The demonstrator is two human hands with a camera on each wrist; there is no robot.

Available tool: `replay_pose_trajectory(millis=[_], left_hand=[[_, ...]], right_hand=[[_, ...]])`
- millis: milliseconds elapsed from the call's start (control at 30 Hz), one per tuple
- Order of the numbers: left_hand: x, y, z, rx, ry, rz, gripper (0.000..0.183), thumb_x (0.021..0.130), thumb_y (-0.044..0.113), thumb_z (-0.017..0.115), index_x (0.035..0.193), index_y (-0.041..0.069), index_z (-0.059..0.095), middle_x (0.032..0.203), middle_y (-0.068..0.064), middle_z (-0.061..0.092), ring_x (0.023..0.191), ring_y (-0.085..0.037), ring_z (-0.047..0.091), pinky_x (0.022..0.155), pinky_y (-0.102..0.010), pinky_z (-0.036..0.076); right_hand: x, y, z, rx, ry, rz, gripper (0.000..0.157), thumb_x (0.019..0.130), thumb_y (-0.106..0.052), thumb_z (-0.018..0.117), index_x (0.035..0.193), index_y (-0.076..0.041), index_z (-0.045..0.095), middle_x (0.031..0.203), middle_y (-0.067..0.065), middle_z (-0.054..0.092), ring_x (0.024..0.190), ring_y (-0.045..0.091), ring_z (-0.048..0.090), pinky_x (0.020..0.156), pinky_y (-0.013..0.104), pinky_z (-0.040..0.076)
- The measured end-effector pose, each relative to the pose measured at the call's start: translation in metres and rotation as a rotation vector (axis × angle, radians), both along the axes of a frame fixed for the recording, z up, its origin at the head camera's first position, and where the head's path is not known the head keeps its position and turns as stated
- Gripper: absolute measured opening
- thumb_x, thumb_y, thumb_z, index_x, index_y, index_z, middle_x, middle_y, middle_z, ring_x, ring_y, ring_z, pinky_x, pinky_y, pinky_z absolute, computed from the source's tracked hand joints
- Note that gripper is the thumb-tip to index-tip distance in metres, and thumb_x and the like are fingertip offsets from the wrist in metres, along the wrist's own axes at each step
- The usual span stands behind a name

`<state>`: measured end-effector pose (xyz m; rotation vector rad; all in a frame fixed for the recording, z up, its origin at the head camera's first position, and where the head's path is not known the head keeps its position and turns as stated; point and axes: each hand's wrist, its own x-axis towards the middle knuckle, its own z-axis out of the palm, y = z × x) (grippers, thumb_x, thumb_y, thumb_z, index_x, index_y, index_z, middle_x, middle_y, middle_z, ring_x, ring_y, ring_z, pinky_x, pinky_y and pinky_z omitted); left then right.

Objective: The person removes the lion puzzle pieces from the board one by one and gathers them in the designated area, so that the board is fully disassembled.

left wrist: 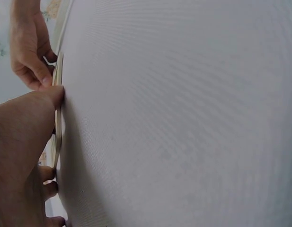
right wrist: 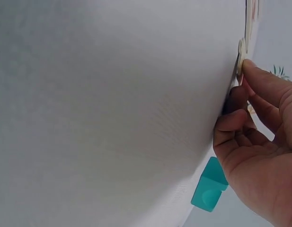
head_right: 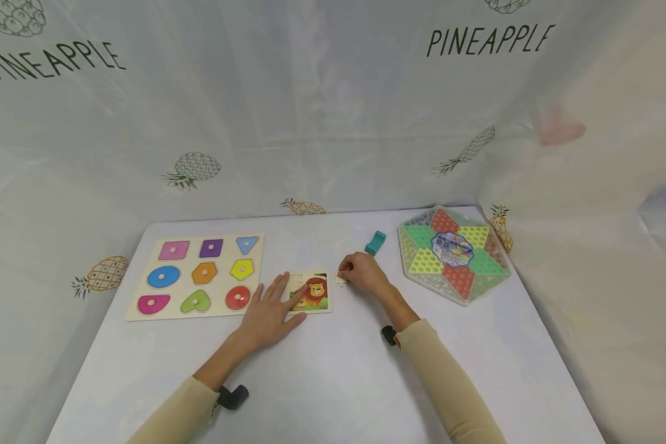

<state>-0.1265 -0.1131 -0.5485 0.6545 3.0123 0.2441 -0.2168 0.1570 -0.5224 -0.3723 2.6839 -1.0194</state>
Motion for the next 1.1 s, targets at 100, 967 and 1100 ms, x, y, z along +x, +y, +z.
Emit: replay_pose_trajectory(millis=[100, 967, 1100], left_hand=[[-0.0002, -0.0001, -0.0009, -0.007, 0.003, 0.001, 0.068, 0.097, 0.065, 0.047, 0.157, 0.037, 0.034, 0.166, -0.014, 0.022, 0.154, -0.032, 0.019, 0.118, -0.066, 0.019], [-0.0019, -0.0011, -0.0043, -0.009, 0.009, -0.008, 0.066, 0.097, 0.067, 0.044, 0.156, 0.039, 0.034, 0.166, -0.013, 0.023, 0.153, -0.031, 0.021, 0.117, -0.066, 0.021], [-0.0005, -0.0011, -0.0039, -0.002, 0.02, -0.007, 0.066, 0.097, 0.067, 0.045, 0.156, 0.039, 0.036, 0.165, -0.014, 0.025, 0.153, -0.032, 0.022, 0.116, -0.066, 0.022]], right_hand=[[0.0005, -0.0008, 0.0003, -0.001, -0.003, -0.001, 0.008, 0.094, -0.017, 0.072, 0.095, -0.009, 0.073, 0.085, 0.002, 0.066, 0.076, 0.015, 0.057, 0.066, 0.028, 0.048], [0.0023, 0.0003, -0.0029, -0.004, 0.001, 0.001, 0.007, 0.094, -0.018, 0.071, 0.093, -0.011, 0.073, 0.085, 0.001, 0.064, 0.078, 0.015, 0.056, 0.068, 0.028, 0.048], [0.0041, -0.0008, -0.0026, -0.013, 0.015, 0.009, 0.006, 0.094, -0.016, 0.072, 0.093, -0.01, 0.073, 0.086, 0.002, 0.065, 0.078, 0.016, 0.056, 0.069, 0.029, 0.048]])
